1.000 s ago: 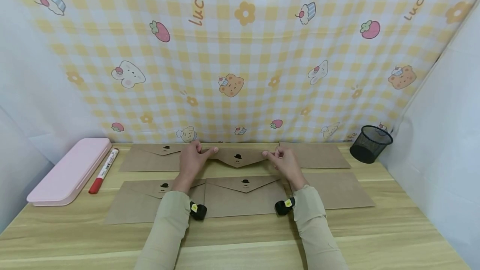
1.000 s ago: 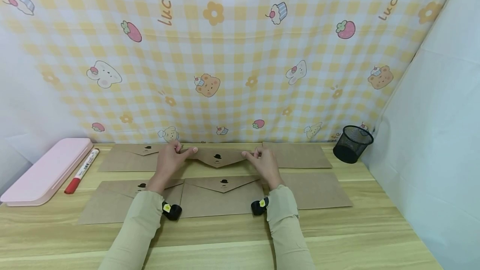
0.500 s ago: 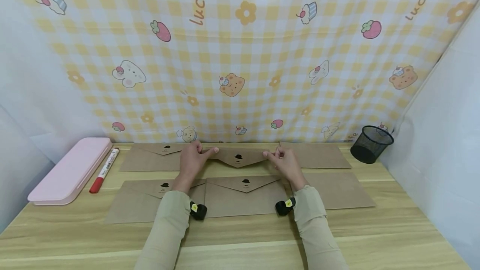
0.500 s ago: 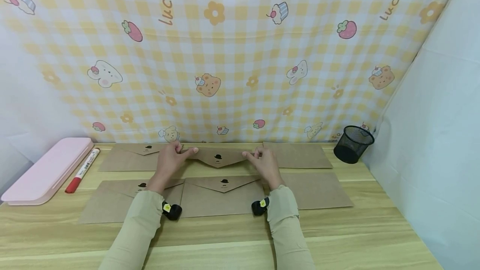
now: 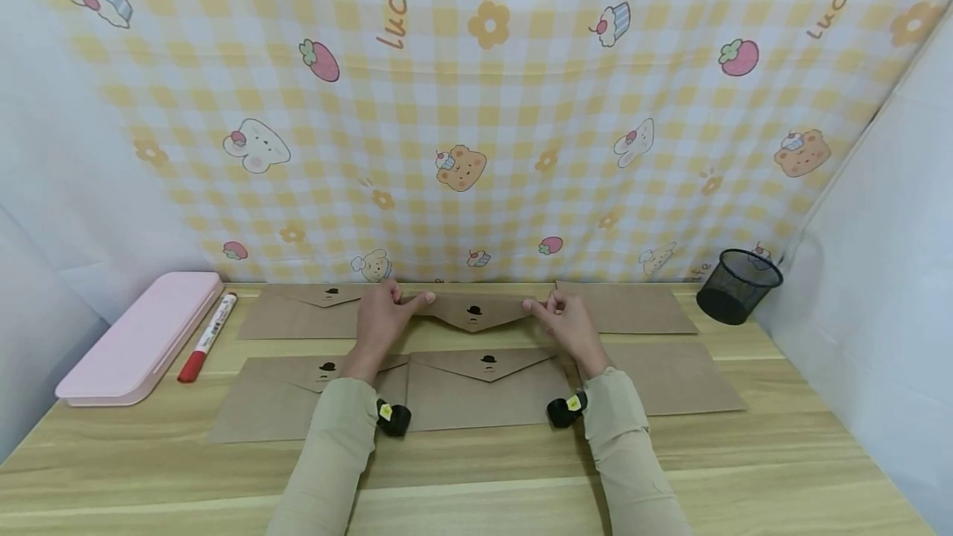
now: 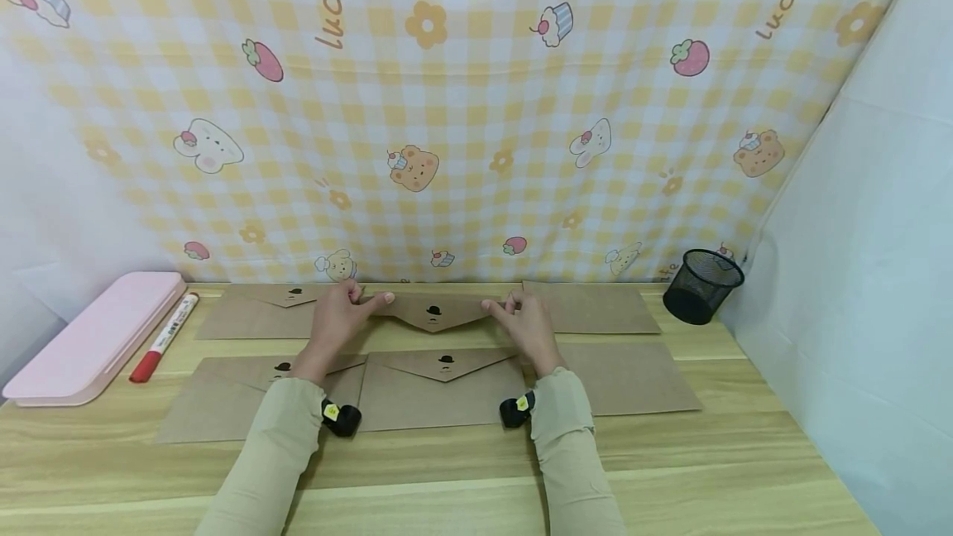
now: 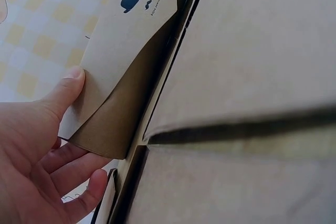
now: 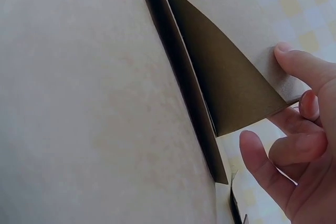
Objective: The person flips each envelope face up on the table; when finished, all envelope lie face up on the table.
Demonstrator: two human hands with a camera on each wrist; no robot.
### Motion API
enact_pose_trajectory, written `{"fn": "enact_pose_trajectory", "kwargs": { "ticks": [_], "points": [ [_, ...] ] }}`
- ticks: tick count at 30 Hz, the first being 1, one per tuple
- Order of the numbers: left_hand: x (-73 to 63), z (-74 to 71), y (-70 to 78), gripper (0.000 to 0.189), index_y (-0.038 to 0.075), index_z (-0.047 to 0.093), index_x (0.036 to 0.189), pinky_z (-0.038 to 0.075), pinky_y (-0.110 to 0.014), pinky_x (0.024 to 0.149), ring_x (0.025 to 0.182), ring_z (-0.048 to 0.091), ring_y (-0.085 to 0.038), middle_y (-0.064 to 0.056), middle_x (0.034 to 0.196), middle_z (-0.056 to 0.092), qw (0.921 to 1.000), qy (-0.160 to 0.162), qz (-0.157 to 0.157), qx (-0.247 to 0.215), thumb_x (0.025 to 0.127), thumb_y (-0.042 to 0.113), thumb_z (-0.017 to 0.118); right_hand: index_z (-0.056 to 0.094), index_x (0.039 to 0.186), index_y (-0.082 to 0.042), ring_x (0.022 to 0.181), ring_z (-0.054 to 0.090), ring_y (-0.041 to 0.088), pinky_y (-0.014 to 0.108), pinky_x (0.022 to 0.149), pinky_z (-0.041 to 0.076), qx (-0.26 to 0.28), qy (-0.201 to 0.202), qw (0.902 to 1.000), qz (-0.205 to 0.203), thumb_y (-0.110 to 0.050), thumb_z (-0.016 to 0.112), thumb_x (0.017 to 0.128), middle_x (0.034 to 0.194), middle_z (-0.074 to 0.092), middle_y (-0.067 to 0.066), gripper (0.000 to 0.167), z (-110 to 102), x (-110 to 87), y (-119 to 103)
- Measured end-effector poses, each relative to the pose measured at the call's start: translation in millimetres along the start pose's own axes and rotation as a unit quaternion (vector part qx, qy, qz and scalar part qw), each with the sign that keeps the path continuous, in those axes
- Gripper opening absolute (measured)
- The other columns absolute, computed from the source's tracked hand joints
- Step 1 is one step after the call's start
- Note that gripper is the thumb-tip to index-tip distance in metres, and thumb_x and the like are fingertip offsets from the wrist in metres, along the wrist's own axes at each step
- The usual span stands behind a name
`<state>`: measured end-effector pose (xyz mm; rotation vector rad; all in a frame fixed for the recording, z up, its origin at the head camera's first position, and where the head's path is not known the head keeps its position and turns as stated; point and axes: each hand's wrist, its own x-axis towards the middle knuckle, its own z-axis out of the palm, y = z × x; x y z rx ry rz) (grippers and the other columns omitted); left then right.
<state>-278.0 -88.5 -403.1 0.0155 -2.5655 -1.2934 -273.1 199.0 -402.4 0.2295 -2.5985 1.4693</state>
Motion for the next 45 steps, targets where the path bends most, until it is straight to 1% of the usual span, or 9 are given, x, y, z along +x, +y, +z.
{"fn": "enact_pose_trajectory", "kwargs": {
  "ticks": [6,10,13,17,20,27,30,37,45],
  "points": [
    [-0.1,-0.3,-0.7,0.054,0.009,0.032,0.064,0.024,-0.027,0.052,0.053,0.023,-0.015,0.000,0.056,0.024,1.0000,-0.003,-0.004,0.000,0.077,0.040,0.074,0.042,0.062,-0.007,0.047,0.049,0.014,0.026,0.051,0.041,0.004,-0.002,1.0000,0.005,-0.039,0.069,0.082,0.061,0.051,0.005,0.046,0.5,-0.8,-1.5],
    [0.3,-0.4,-0.6,0.054,0.009,0.032,0.064,0.024,-0.028,0.052,0.052,0.023,-0.015,-0.001,0.056,0.025,1.0000,-0.003,0.000,0.000,0.077,0.039,0.075,0.042,0.062,-0.007,0.046,0.048,0.014,0.026,0.050,0.041,0.006,-0.001,1.0000,0.007,-0.039,0.069,0.082,0.057,0.047,0.003,0.046,0.7,-0.7,-1.8],
    [0.5,-0.5,-0.9,0.053,0.009,0.033,0.064,0.024,-0.028,0.051,0.052,0.024,-0.015,-0.001,0.056,0.026,1.0000,-0.001,0.003,0.000,0.077,0.039,0.075,0.042,0.063,-0.007,0.043,0.045,0.012,0.026,0.050,0.041,0.006,0.000,1.0000,0.005,-0.039,0.069,0.083,0.055,0.043,0.002,0.046,0.9,-0.5,-1.2],
    [0.7,-0.1,-1.9,0.053,0.009,0.033,0.064,0.025,-0.028,0.052,0.053,0.025,-0.015,0.000,0.057,0.027,1.0000,0.001,0.004,0.002,0.077,0.039,0.075,0.041,0.064,-0.007,0.040,0.037,0.008,0.026,0.048,0.037,0.000,0.004,1.0000,0.000,-0.039,0.068,0.083,0.051,0.038,0.000,0.046,1.3,0.0,0.2],
    [1.1,0.2,-2.6,0.053,0.009,0.032,0.064,0.025,-0.028,0.052,0.053,0.025,-0.015,0.000,0.057,0.026,1.0000,0.000,0.006,0.004,0.077,0.039,0.075,0.041,0.064,-0.008,0.040,0.033,0.008,0.026,0.048,0.035,-0.003,0.008,1.0000,-0.004,-0.039,0.068,0.083,0.051,0.037,0.000,0.046,1.3,0.2,0.5],
    [1.5,-0.2,-3.3,0.054,0.009,0.032,0.063,0.024,-0.028,0.052,0.053,0.024,-0.015,0.000,0.057,0.025,1.0000,0.001,0.005,-0.002,0.077,0.040,0.075,0.041,0.063,-0.008,0.043,0.033,0.013,0.028,0.052,0.036,0.011,0.006,0.9999,0.007,-0.039,0.070,0.082,0.052,0.035,0.000,0.047,1.8,-0.6,-0.5],
    [1.1,-0.4,-3.9,0.055,0.009,0.032,0.063,0.024,-0.028,0.052,0.053,0.023,-0.015,0.000,0.056,0.024,1.0000,0.002,0.004,-0.007,0.076,0.040,0.075,0.040,0.063,-0.008,0.045,0.031,0.013,0.028,0.052,0.035,0.008,0.008,0.9999,0.007,-0.041,0.070,0.081,0.053,0.034,0.000,0.048,2.2,-0.4,0.5],
    [0.7,-0.4,-4.9,0.056,0.009,0.032,0.062,0.025,-0.028,0.051,0.052,0.023,-0.014,0.001,0.055,0.024,0.9999,0.004,-0.003,-0.012,0.075,0.042,0.076,0.041,0.063,-0.008,0.044,0.031,0.013,0.027,0.049,0.033,0.006,0.004,1.0000,0.004,-0.041,0.069,0.082,0.053,0.035,0.000,0.047,2.5,-0.4,0.9],
    [1.0,-0.4,-6.1,0.056,0.009,0.033,0.061,0.025,-0.028,0.051,0.052,0.024,-0.014,0.002,0.054,0.025,0.9999,0.004,-0.009,-0.011,0.074,0.043,0.076,0.040,0.062,-0.009,0.048,0.032,0.014,0.028,0.050,0.034,-0.004,0.006,1.0000,0.005,-0.041,0.069,0.083,0.055,0.035,0.001,0.047,2.5,-0.1,0.9]
  ]
}}
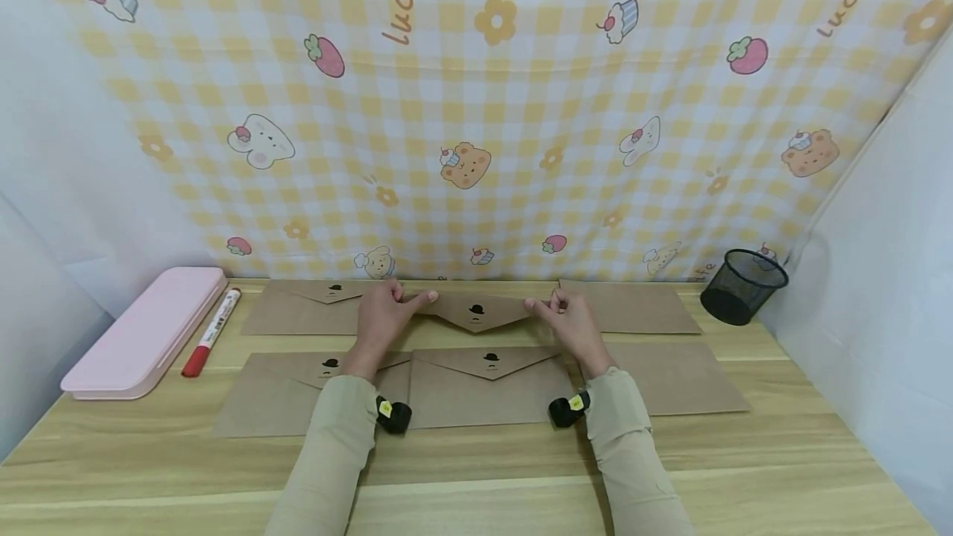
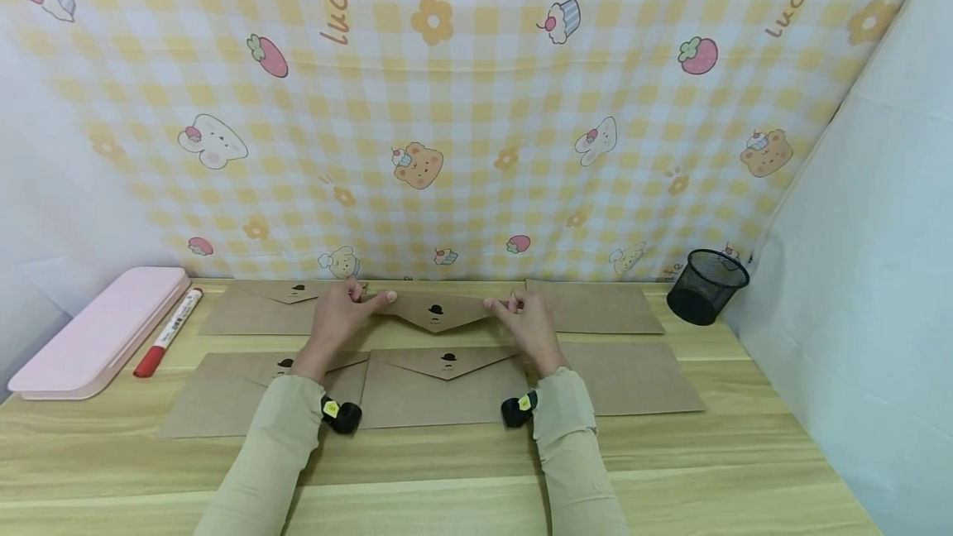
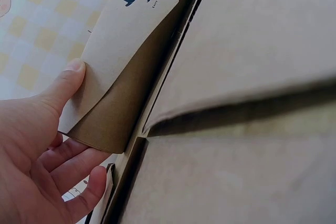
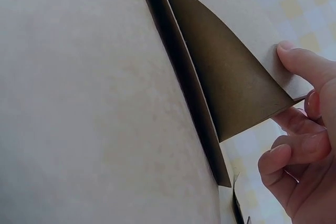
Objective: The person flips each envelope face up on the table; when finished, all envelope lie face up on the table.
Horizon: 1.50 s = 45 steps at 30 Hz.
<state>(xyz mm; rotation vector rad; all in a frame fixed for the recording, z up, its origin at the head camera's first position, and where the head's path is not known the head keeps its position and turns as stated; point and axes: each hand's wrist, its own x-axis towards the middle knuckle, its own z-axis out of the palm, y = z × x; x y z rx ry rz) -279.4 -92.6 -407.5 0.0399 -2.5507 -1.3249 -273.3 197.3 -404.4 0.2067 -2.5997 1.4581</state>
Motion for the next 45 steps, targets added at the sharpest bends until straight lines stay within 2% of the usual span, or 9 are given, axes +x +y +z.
{"fn": "enact_pose_trajectory", "kwargs": {
  "ticks": [9,21,26,31,35,39,45],
  "points": [
    [-1.1,-1.0,0.1,0.061,0.012,0.028,0.056,0.022,-0.024,0.046,0.048,0.020,-0.011,0.004,0.050,0.021,0.9997,-0.007,-0.017,-0.013,0.073,0.045,0.076,0.040,0.062,-0.008,0.049,0.032,0.015,0.028,0.051,0.034,-0.002,0.004,1.0000,0.000,-0.039,0.069,0.083,0.056,0.035,0.001,0.047,0.5,0.1,-0.4],
    [-1.2,-1.4,0.3,0.061,0.011,0.029,0.052,0.020,-0.022,0.043,0.044,0.020,-0.009,0.005,0.046,0.022,0.9999,-0.005,-0.009,-0.013,0.073,0.045,0.076,0.040,0.062,-0.008,0.050,0.032,0.015,0.028,0.054,0.035,0.002,0.006,1.0000,-0.007,-0.039,0.069,0.083,0.056,0.034,0.001,0.047,1.0,0.1,0.5],
    [-1.0,-1.3,1.4,0.060,0.013,0.032,0.049,0.021,-0.022,0.040,0.041,0.022,-0.008,0.006,0.043,0.026,0.9999,-0.004,-0.012,-0.010,0.074,0.046,0.074,0.040,0.064,-0.008,0.055,0.037,0.017,0.029,0.056,0.036,0.013,0.021,0.9994,-0.024,-0.036,0.068,0.084,0.060,0.037,0.002,0.045,2.9,0.4,-1.3],
    [-1.4,-0.3,1.4,0.059,0.012,0.034,0.048,0.022,-0.022,0.039,0.040,0.023,-0.008,0.006,0.042,0.027,0.9997,0.001,-0.013,-0.020,0.074,0.045,0.075,0.042,0.069,-0.007,0.062,0.045,0.019,0.029,0.059,0.038,0.011,0.043,0.9975,-0.055,-0.028,0.066,0.088,0.066,0.046,0.005,0.037,5.9,0.5,-5.5],
    [-0.9,0.6,2.7,0.058,0.013,0.035,0.048,0.023,-0.022,0.039,0.039,0.024,-0.008,0.006,0.042,0.029,0.9996,0.004,-0.020,-0.020,0.074,0.047,0.074,0.043,0.074,-0.006,0.072,0.052,0.019,0.030,0.063,0.043,0.005,0.053,0.9964,-0.066,-0.024,0.062,0.091,0.077,0.054,0.007,0.031,7.5,0.4,-7.7],
    [-0.9,1.1,4.3,0.059,0.013,0.035,0.048,0.022,-0.022,0.039,0.039,0.024,-0.008,0.006,0.041,0.028,0.9996,0.006,-0.020,-0.019,0.075,0.047,0.073,0.044,0.078,-0.006,0.076,0.054,0.021,0.031,0.061,0.043,0.011,0.051,0.9967,-0.063,-0.023,0.060,0.092,0.083,0.055,0.008,0.028,7.7,0.6,-7.0],
    [-0.6,1.0,5.9,0.059,0.013,0.033,0.048,0.023,-0.022,0.039,0.039,0.024,-0.008,0.007,0.040,0.027,0.9993,-0.001,-0.015,-0.033,0.075,0.046,0.074,0.042,0.080,-0.005,0.081,0.055,0.022,0.033,0.065,0.044,0.024,0.042,0.9972,-0.058,-0.025,0.058,0.093,0.086,0.053,0.010,0.028,6.1,2.3,-4.5]
  ]
}}
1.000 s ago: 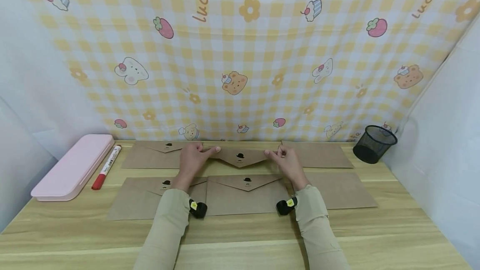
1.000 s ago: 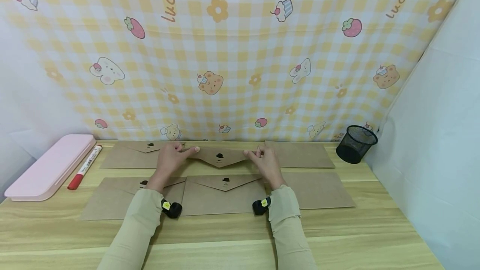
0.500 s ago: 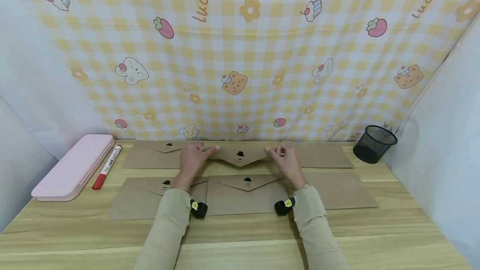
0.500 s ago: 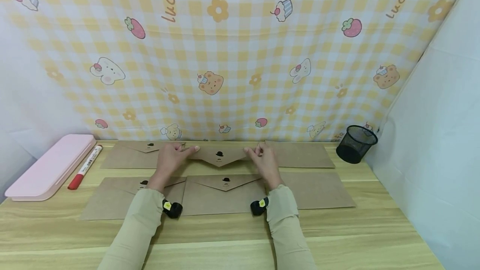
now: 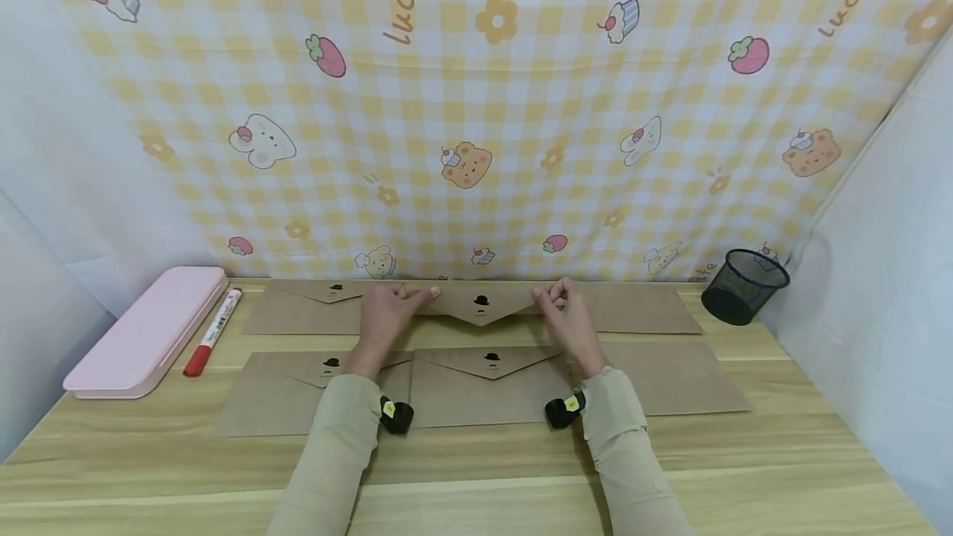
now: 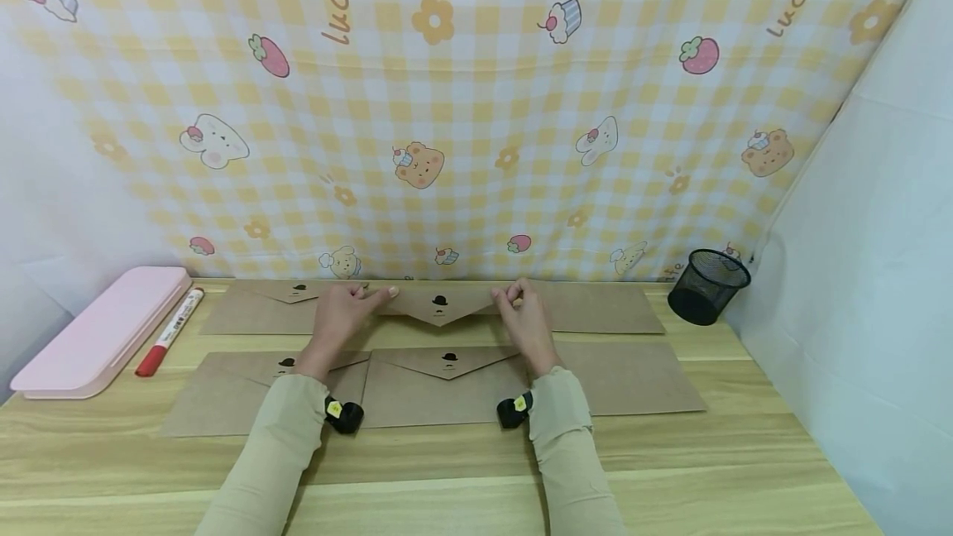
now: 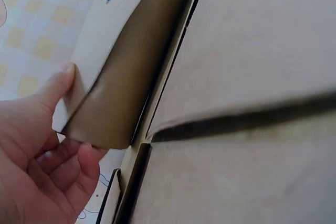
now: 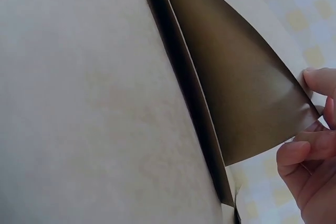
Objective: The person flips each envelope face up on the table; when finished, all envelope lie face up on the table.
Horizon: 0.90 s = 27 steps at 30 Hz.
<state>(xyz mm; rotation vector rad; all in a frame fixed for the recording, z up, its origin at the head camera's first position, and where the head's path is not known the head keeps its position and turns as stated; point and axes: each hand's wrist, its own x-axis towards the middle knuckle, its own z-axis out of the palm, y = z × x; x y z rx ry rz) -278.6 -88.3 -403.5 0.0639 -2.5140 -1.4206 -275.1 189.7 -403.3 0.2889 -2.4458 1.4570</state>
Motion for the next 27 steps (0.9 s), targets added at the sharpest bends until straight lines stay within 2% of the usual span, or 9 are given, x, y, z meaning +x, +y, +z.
{"fn": "enact_pose_trajectory", "kwargs": {
  "ticks": [3,5,9,12,15,18,24,27],
  "points": [
    [0.6,0.8,0.8,0.060,0.013,0.032,0.049,0.023,-0.022,0.040,0.040,0.023,-0.008,0.007,0.041,0.026,1.0000,0.001,0.007,-0.001,0.075,0.047,0.073,0.042,0.080,-0.003,0.080,0.054,0.023,0.032,0.065,0.043,0.008,0.000,1.0000,0.004,-0.024,0.057,0.094,0.086,0.053,0.011,0.029,-3,-0.5,-5],
    [0.7,0.9,1.5,0.061,0.012,0.031,0.050,0.023,-0.023,0.041,0.041,0.022,-0.009,0.006,0.043,0.025,0.9999,0.004,0.011,-0.005,0.075,0.046,0.074,0.042,0.080,-0.001,0.082,0.054,0.023,0.032,0.065,0.043,0.014,-0.001,0.9999,0.007,-0.020,0.057,0.094,0.087,0.054,0.013,0.028,-6,-3.1,-16],
    [-0.2,0.4,3.3,0.061,0.011,0.029,0.052,0.024,-0.024,0.043,0.043,0.021,-0.010,0.005,0.045,0.023,0.9996,0.009,0.020,-0.019,0.075,0.045,0.074,0.041,0.080,0.004,0.075,0.052,0.023,0.026,0.058,0.039,0.017,-0.001,0.9998,0.014,-0.013,0.056,0.094,0.087,0.055,0.018,0.026,-10,-9.0,-40],
    [-0.9,0.0,4.6,0.061,0.011,0.028,0.053,0.024,-0.025,0.044,0.043,0.021,-0.011,0.004,0.046,0.022,0.9993,0.010,0.024,-0.025,0.076,0.045,0.074,0.041,0.080,0.005,0.070,0.050,0.021,0.023,0.053,0.035,0.015,0.000,0.9997,0.017,-0.012,0.057,0.094,0.088,0.056,0.018,0.027,-11,-11.1,-47],
    [-1.0,-0.1,4.5,0.061,0.011,0.028,0.053,0.024,-0.025,0.044,0.043,0.021,-0.011,0.004,0.046,0.022,0.9992,0.012,0.027,-0.026,0.076,0.044,0.074,0.041,0.080,0.005,0.070,0.050,0.019,0.023,0.052,0.034,0.017,0.002,0.9997,0.018,-0.013,0.057,0.094,0.087,0.057,0.018,0.028,-11,-11.6,-48],
    [-0.5,0.1,4.2,0.060,0.011,0.029,0.053,0.025,-0.025,0.044,0.043,0.023,-0.011,0.004,0.046,0.023,0.9993,0.014,0.026,-0.023,0.076,0.045,0.074,0.041,0.079,0.005,0.063,0.047,0.015,0.023,0.050,0.033,0.018,0.003,0.9997,0.014,-0.012,0.057,0.093,0.085,0.056,0.018,0.028,-11,-11.1,-47],
    [0.0,-0.4,4.8,0.060,0.011,0.031,0.054,0.025,-0.024,0.044,0.044,0.025,-0.011,0.004,0.046,0.025,0.9996,0.011,0.018,-0.020,0.075,0.047,0.073,0.040,0.077,0.004,0.048,0.033,0.005,0.023,0.048,0.030,0.013,0.003,0.9999,0.006,-0.012,0.057,0.093,0.080,0.053,0.016,0.028,-11,-9.1,-43],
    [0.0,-0.4,4.2,0.059,0.011,0.032,0.054,0.026,-0.024,0.043,0.043,0.027,-0.011,0.005,0.045,0.026,0.9995,0.010,0.018,-0.024,0.075,0.048,0.073,0.040,0.078,0.002,0.044,0.028,0.002,0.023,0.046,0.029,0.020,0.000,0.9998,0.008,-0.016,0.058,0.093,0.079,0.052,0.014,0.030,-9,-4.6,-29]
  ]
}}
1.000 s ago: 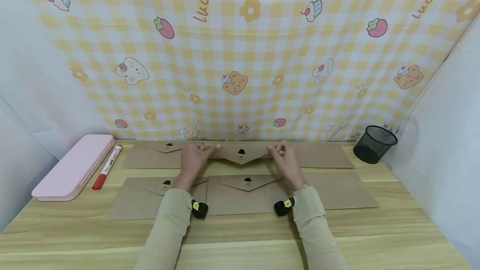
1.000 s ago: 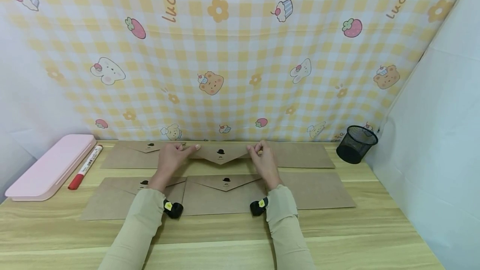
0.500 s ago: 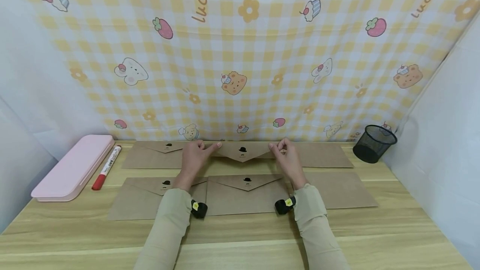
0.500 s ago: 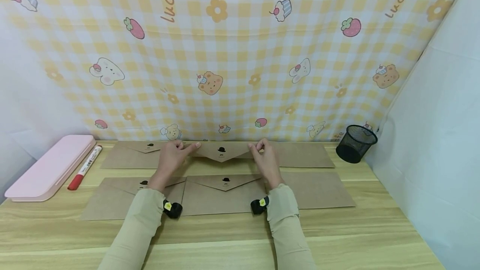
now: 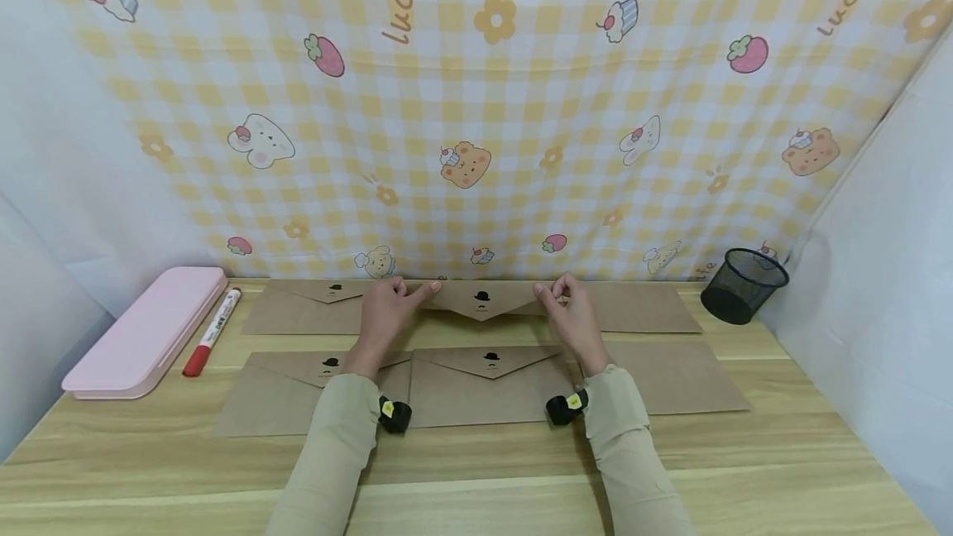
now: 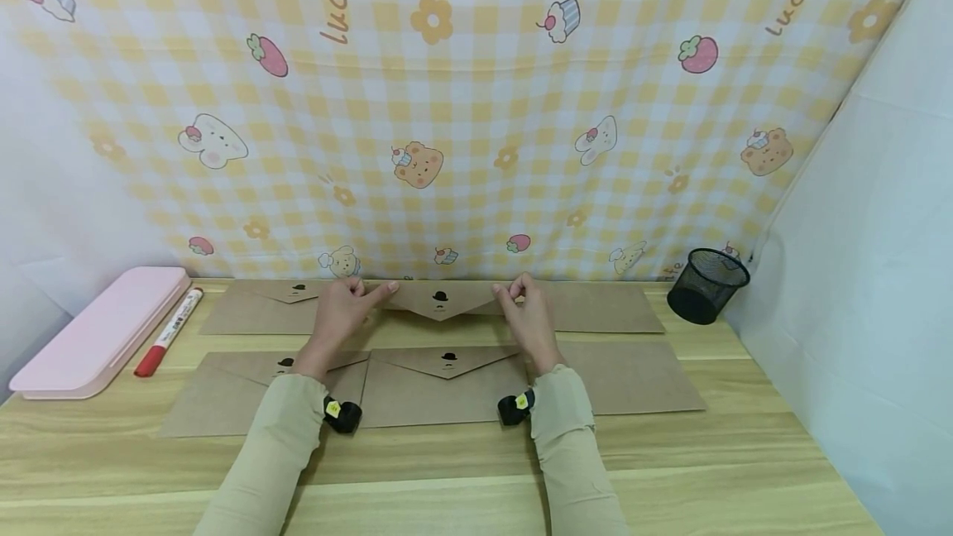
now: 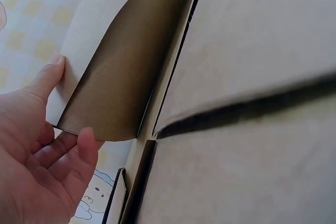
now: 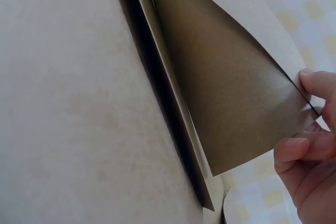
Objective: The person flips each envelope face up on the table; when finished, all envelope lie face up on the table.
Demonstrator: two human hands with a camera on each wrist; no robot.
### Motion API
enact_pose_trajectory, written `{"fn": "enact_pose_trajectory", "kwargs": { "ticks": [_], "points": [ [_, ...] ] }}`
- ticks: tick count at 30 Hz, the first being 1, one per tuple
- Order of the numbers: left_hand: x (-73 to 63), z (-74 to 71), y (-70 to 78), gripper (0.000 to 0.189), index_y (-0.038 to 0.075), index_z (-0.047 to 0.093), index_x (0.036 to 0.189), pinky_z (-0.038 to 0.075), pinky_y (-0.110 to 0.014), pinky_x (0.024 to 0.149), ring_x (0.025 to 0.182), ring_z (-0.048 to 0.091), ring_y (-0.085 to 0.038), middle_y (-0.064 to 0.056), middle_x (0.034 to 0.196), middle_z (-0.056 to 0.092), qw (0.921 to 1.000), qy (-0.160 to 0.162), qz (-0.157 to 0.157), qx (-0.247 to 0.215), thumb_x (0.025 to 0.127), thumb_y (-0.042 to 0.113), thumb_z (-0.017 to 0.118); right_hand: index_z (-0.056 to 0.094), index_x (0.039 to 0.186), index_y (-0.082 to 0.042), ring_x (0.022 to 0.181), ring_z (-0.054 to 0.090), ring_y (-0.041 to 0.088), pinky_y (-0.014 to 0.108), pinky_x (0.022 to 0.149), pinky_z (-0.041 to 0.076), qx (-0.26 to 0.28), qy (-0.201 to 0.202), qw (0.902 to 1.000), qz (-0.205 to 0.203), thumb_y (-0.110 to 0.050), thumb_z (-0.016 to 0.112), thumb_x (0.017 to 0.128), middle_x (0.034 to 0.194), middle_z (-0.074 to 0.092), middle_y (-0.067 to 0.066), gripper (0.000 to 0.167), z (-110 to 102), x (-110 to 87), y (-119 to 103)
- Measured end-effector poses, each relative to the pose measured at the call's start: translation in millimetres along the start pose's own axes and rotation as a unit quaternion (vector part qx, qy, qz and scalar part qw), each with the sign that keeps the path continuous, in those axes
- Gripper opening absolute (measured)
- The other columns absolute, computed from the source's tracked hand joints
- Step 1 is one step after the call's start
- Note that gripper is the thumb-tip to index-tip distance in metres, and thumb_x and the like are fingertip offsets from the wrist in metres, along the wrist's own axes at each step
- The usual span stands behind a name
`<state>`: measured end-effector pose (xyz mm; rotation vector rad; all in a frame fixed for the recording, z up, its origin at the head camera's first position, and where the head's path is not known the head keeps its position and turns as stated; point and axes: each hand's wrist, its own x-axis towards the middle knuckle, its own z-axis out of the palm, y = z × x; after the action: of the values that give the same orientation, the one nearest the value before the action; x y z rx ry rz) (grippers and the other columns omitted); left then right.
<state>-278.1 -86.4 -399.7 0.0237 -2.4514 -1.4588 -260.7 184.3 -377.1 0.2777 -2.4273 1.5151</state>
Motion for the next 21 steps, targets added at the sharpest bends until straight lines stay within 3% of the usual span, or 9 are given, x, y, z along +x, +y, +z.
{"fn": "enact_pose_trajectory", "kwargs": {
  "ticks": [4,7,11,21],
  "points": [
    [0.6,0.3,-1.0,0.059,0.010,0.033,0.054,0.028,-0.025,0.042,0.041,0.031,-0.012,0.005,0.043,0.028,0.9999,-0.003,0.005,-0.008,0.076,0.047,0.073,0.041,0.078,-0.002,0.047,0.033,0.007,0.025,0.047,0.030,0.007,0.003,1.0000,0.003,-0.025,0.060,0.092,0.079,0.051,0.011,0.033,2,7.2,22],
    [0.4,-0.2,-0.5,0.058,0.009,0.033,0.054,0.029,-0.025,0.043,0.040,0.034,-0.012,0.005,0.042,0.030,0.9998,-0.005,0.006,-0.017,0.076,0.046,0.073,0.040,0.079,-0.004,0.063,0.046,0.012,0.026,0.054,0.037,0.000,0.008,1.0000,0.002,-0.031,0.059,0.092,0.082,0.052,0.010,0.035,3,7.8,24],
    [-0.8,-1.1,1.2,0.058,0.009,0.034,0.055,0.029,-0.026,0.043,0.040,0.036,-0.013,0.005,0.042,0.031,0.9997,-0.005,0.002,-0.026,0.076,0.045,0.073,0.039,0.080,-0.005,0.080,0.052,0.020,0.030,0.061,0.040,-0.004,0.011,0.9999,0.000,-0.034,0.058,0.091,0.085,0.051,0.010,0.037,4,7.2,24],
    [-0.3,-1.4,-0.5,0.057,0.009,0.035,0.057,0.031,-0.025,0.043,0.040,0.040,-0.013,0.003,0.041,0.037,0.9994,-0.017,0.001,-0.030,0.076,0.048,0.072,0.039,0.078,-0.005,0.077,0.051,0.020,0.029,0.057,0.039,0.001,0.014,0.9999,-0.003,-0.032,0.060,0.091,0.082,0.050,0.009,0.036,3,8.0,25]
  ]
}}
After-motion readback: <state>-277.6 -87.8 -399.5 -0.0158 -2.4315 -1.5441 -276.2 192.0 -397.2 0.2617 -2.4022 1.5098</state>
